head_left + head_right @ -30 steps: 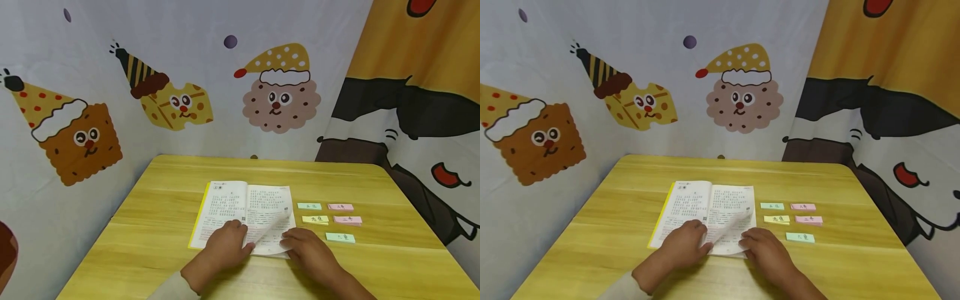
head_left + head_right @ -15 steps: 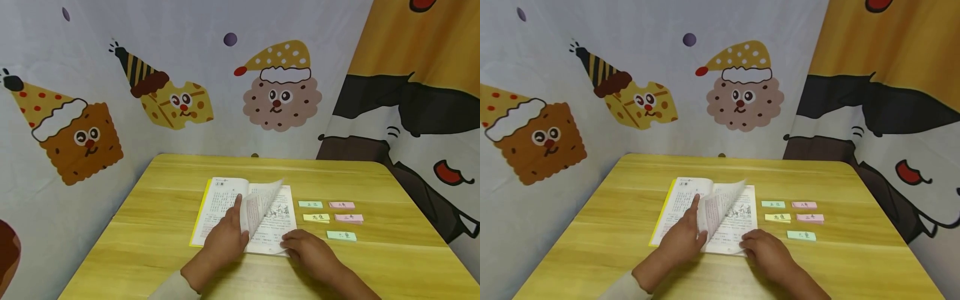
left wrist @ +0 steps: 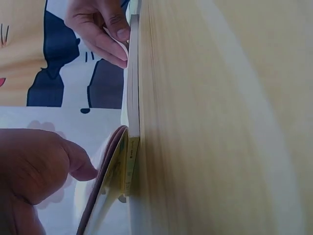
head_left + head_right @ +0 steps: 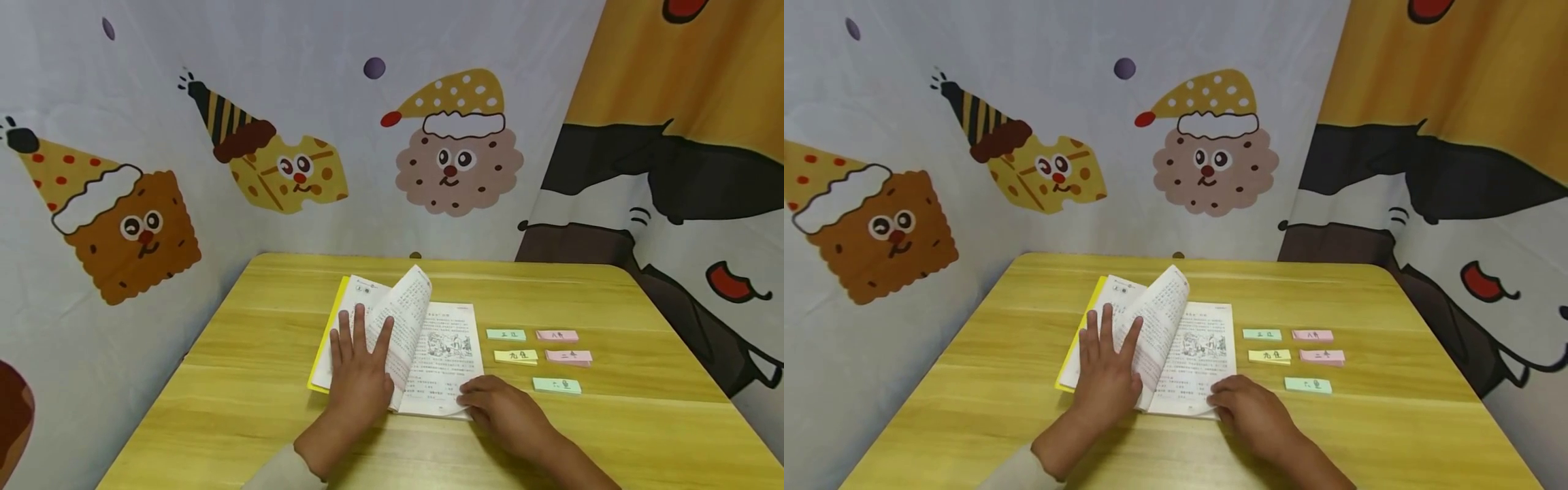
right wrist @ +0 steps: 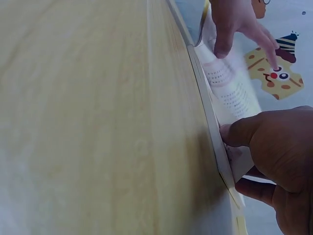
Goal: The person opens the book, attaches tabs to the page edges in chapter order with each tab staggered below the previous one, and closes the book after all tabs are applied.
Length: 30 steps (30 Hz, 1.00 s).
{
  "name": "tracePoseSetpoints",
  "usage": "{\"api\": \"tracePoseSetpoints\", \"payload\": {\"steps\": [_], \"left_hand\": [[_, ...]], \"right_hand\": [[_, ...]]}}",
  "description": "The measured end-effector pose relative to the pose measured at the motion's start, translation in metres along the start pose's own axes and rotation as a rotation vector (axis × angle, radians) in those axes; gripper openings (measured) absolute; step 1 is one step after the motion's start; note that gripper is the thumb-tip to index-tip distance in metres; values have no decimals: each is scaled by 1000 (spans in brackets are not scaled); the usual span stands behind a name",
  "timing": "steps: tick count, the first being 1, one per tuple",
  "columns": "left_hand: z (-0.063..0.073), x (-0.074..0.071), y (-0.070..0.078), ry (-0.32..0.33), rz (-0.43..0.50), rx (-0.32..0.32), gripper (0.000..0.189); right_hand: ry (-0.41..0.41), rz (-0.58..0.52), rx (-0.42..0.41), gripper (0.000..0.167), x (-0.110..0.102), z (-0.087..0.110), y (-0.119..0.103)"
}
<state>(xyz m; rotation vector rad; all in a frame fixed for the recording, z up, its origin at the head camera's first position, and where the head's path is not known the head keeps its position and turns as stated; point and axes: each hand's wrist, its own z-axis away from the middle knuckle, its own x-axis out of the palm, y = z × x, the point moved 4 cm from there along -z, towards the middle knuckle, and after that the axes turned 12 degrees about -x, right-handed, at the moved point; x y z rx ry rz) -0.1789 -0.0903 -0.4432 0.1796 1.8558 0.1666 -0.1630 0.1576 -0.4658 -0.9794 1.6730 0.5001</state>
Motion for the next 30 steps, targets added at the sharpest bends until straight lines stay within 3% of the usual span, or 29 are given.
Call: {"api": "tracePoseSetpoints", "payload": {"steps": [4, 7, 13, 16, 18, 24, 30], "left_hand": [[0, 2, 3, -34, -55, 45, 85], [2, 6, 8, -99, -53, 111, 73], [9, 12, 14, -234, -44, 341, 53], [13, 13, 16, -261, -67, 457, 41], [15, 14, 16, -268, -79, 489, 36], [18, 12, 14, -331, -63, 434, 38], [18, 10, 10, -317, -29, 346, 39]], "right_hand": [[7, 2, -2, 22, 2, 1, 0], [16, 7, -2, 22, 3, 2, 1], [23, 8, -1, 21, 3, 2, 2], [24, 4, -4, 21, 2, 2, 2], [25, 1, -4, 21, 2, 1, 1], [20, 4, 5, 21, 1, 2, 1], [20, 0, 13, 21, 1, 2, 2]]}}
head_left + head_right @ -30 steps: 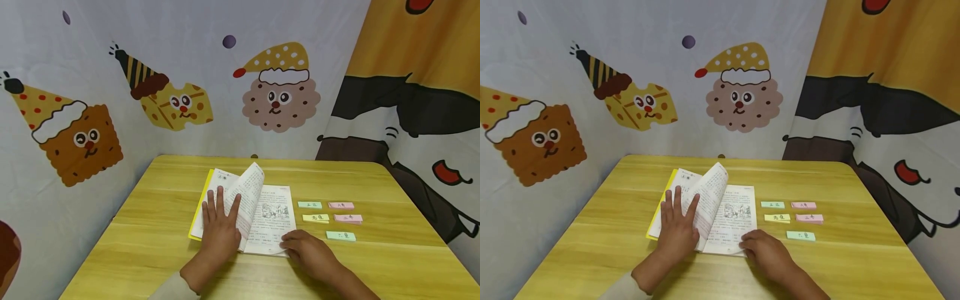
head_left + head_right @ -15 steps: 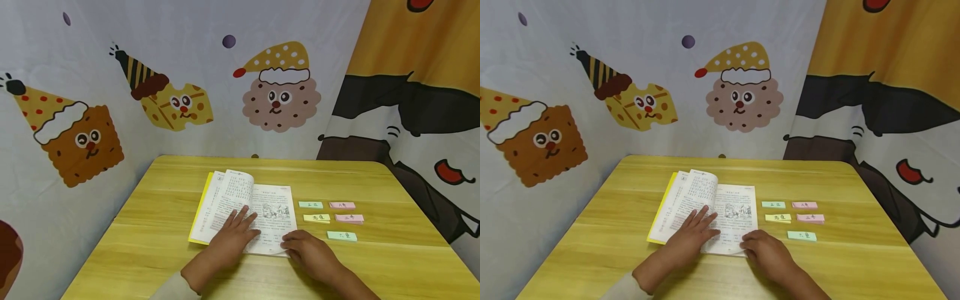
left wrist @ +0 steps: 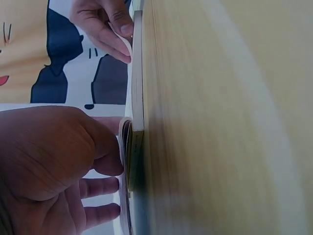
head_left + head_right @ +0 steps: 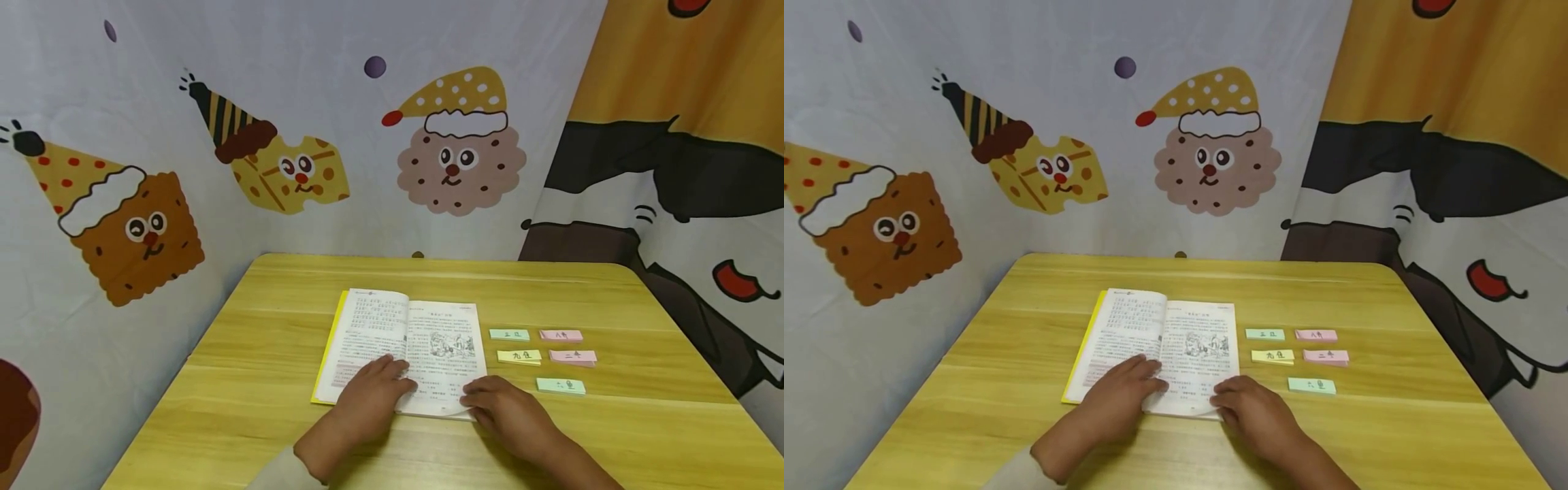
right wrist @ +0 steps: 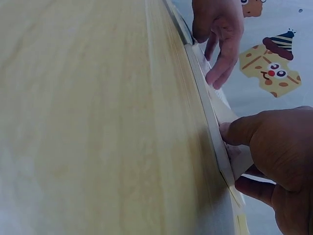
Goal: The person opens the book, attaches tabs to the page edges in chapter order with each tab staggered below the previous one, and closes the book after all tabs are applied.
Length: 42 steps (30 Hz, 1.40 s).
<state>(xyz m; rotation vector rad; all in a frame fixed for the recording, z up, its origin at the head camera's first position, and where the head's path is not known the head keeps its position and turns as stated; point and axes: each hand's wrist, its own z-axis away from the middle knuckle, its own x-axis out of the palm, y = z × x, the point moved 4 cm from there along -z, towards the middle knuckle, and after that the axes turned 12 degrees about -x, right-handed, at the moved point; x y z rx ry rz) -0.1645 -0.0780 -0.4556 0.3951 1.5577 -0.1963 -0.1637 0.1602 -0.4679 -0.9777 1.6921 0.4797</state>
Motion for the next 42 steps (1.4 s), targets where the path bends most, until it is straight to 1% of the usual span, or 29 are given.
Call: {"api": "tracePoseSetpoints", "payload": {"steps": [6, 11, 16, 19, 22, 24, 27, 30, 33, 35, 38, 42], "left_hand": [[-1, -3, -2, 29, 54, -47, 38], [-4, -2, -4, 14, 100, -101, 35], [-6, 0, -3, 0, 102, -106, 30], [-6, 1, -2, -6, 101, -116, 35], [-6, 2, -2, -12, 99, -130, 47], [-6, 2, -2, -9, 97, -132, 53], [-7, 1, -2, -2, 99, -131, 57], [-8, 1, -2, 5, 100, -129, 59], [-9, 2, -2, 9, 90, -123, 59], [-9, 2, -2, 10, 81, -118, 57], [-10, 2, -1, 9, 75, -114, 52], [-11, 3, -1, 13, 74, -117, 44]], "right_hand": [[10, 2, -8, 21, -1, 0, 0], [11, 2, -18, 21, -3, -2, -1], [-26, -1, -11, 18, -3, -5, 1], [-26, 2, -18, 18, -4, -7, 1], [25, 23, -52, 21, -5, -9, -1], [80, 46, -75, 23, -7, -11, -2], [162, 78, -109, 26, -12, -14, -3], [220, 90, -139, 28, -17, -17, -5], [250, 98, -165, 30, -20, -21, -8], [264, 104, -166, 32, -21, -22, -11], [278, 112, -157, 35, -23, -23, -14], [305, 110, -124, 35, -23, -21, -16]]}}
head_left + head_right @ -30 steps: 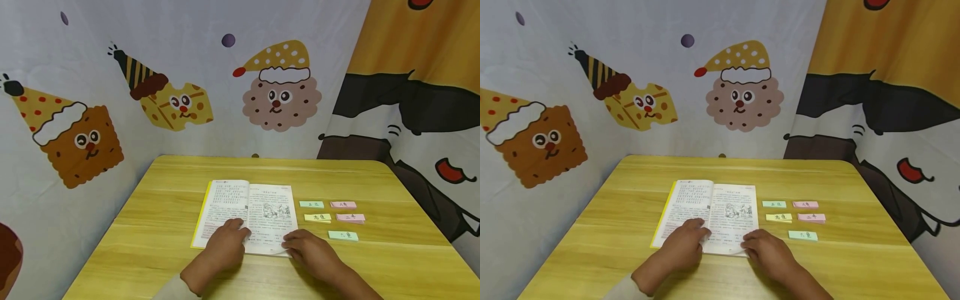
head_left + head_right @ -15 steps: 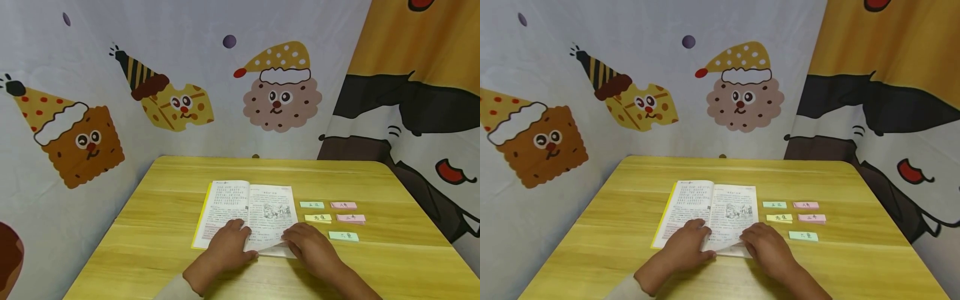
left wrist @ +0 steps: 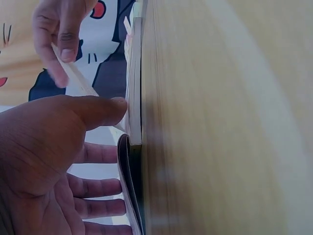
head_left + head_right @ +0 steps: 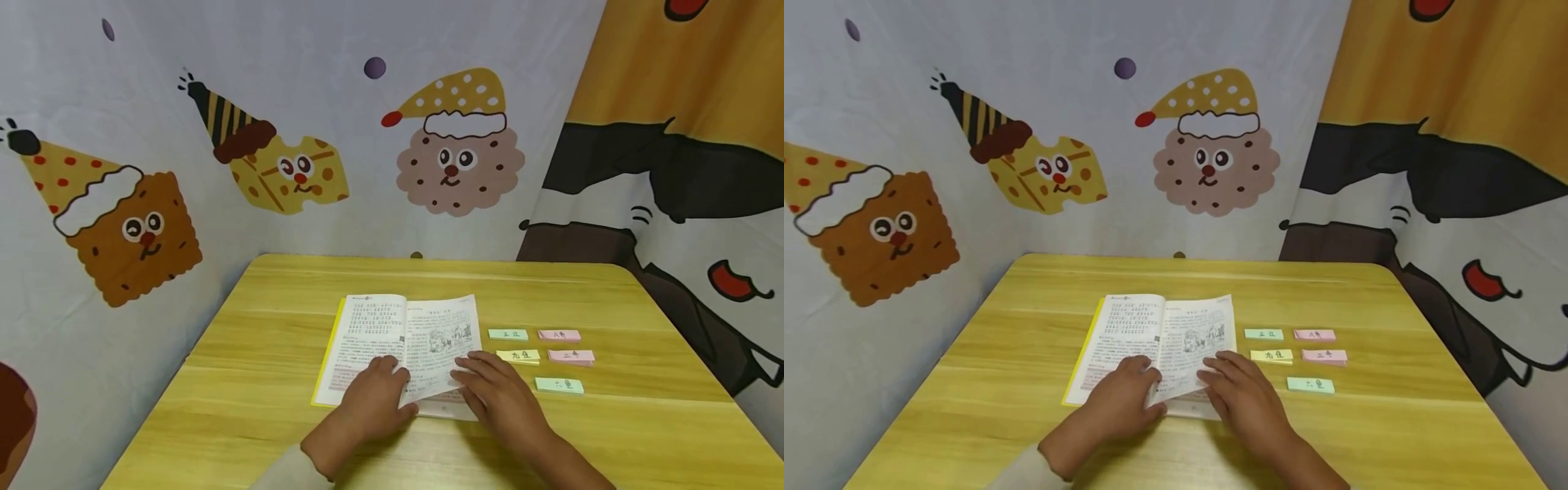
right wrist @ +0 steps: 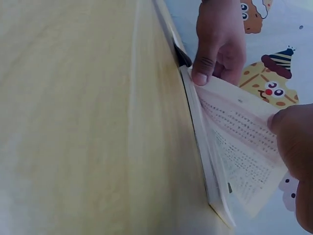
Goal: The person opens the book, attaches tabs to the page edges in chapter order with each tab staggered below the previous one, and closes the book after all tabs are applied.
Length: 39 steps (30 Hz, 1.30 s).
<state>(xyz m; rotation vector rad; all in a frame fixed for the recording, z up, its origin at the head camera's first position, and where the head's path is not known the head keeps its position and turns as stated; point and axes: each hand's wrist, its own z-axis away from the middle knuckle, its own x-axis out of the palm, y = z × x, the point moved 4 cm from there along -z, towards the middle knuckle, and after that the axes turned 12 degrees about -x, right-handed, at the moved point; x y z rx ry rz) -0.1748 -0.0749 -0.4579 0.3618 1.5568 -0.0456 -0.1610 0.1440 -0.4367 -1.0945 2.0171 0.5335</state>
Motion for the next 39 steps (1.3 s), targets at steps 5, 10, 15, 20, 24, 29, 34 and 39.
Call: {"api": "tracePoseSetpoints", "payload": {"steps": [5, 10, 15, 20, 24, 29, 34, 39], "left_hand": [[0, 0, 0, 0, 13, -9, 39], [1, -1, -2, -2, 69, -32, 38], [0, -2, -3, 24, 130, -65, 45], [-3, -3, -6, 56, 216, -118, 46], [-6, -5, -9, 80, 283, -159, 44], [-6, -8, -14, 134, 309, -194, 56], [-5, -10, -16, 234, 258, -192, 83], [-4, -11, -17, 292, 240, -209, 92]], "right_hand": [[65, -14, 61, 58, -1, 5, 0], [10, -22, 129, 71, 3, 12, 3], [-155, -27, 173, 78, 15, 20, 5], [-295, -74, 159, 64, 24, 23, 2], [-387, -111, 171, 53, 28, 25, 1], [-445, -131, 181, 42, 30, 25, 1], [-454, -133, 194, 39, 30, 24, 2], [-454, -130, 210, 39, 30, 24, 3]]}}
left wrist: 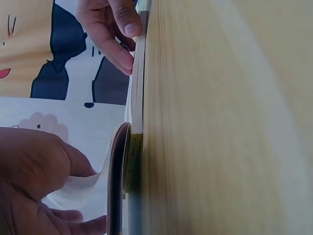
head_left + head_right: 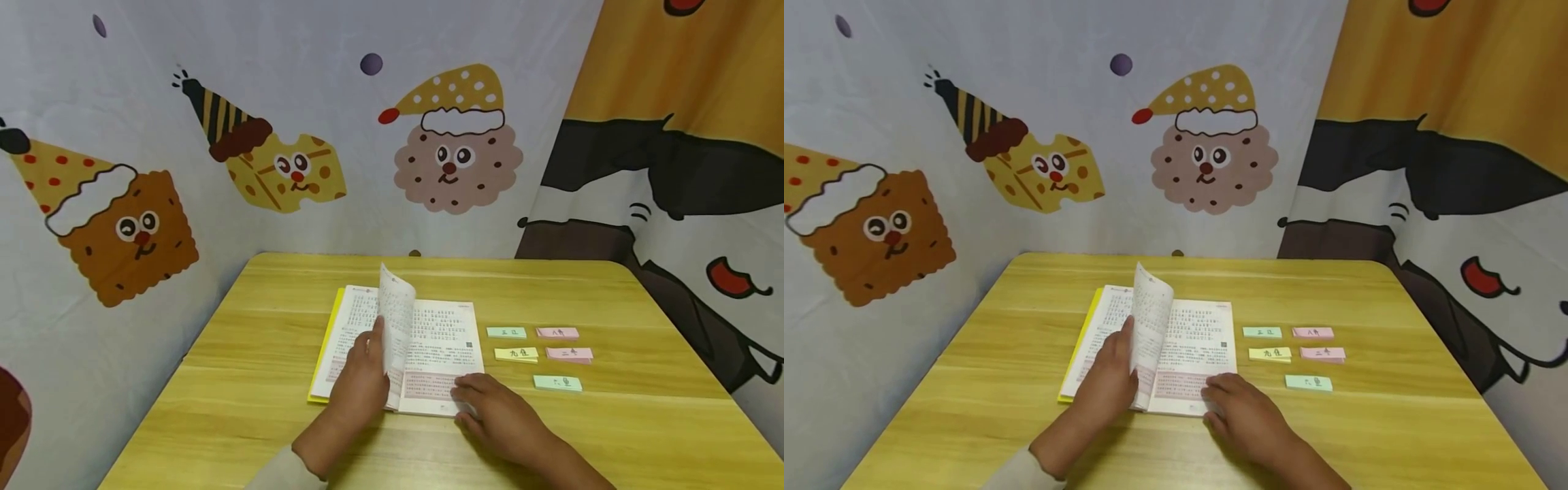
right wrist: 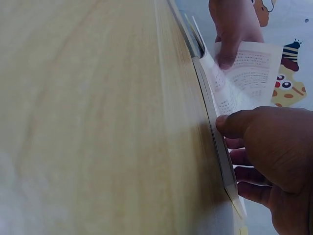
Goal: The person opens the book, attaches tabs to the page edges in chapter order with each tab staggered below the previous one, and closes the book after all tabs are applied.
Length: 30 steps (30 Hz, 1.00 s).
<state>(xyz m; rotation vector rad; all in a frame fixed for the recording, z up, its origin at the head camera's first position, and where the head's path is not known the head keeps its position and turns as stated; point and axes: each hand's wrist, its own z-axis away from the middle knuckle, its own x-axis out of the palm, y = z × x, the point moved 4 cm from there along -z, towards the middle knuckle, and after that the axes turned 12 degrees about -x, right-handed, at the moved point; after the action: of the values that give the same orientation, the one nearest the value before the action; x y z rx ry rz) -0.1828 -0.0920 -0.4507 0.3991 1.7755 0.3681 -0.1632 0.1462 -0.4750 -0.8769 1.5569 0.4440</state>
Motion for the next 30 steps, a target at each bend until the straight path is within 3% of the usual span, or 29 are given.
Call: {"api": "tracePoseSetpoints", "payload": {"steps": [5, 19, 25, 30], "left_hand": [[0, -1, -2, 8, -37, -28, 93], [-1, -3, 5, 38, -325, 58, 79], [1, -1, 11, -4, -364, 194, 64], [7, 5, 14, -146, -353, 348, 39]], "right_hand": [[2, -6, -2, 39, -2, -1, -1], [31, -5, -3, 36, -4, -1, -2], [19, -5, 8, 36, -3, -1, -1], [14, -10, 12, 36, -1, -2, 0]]}}
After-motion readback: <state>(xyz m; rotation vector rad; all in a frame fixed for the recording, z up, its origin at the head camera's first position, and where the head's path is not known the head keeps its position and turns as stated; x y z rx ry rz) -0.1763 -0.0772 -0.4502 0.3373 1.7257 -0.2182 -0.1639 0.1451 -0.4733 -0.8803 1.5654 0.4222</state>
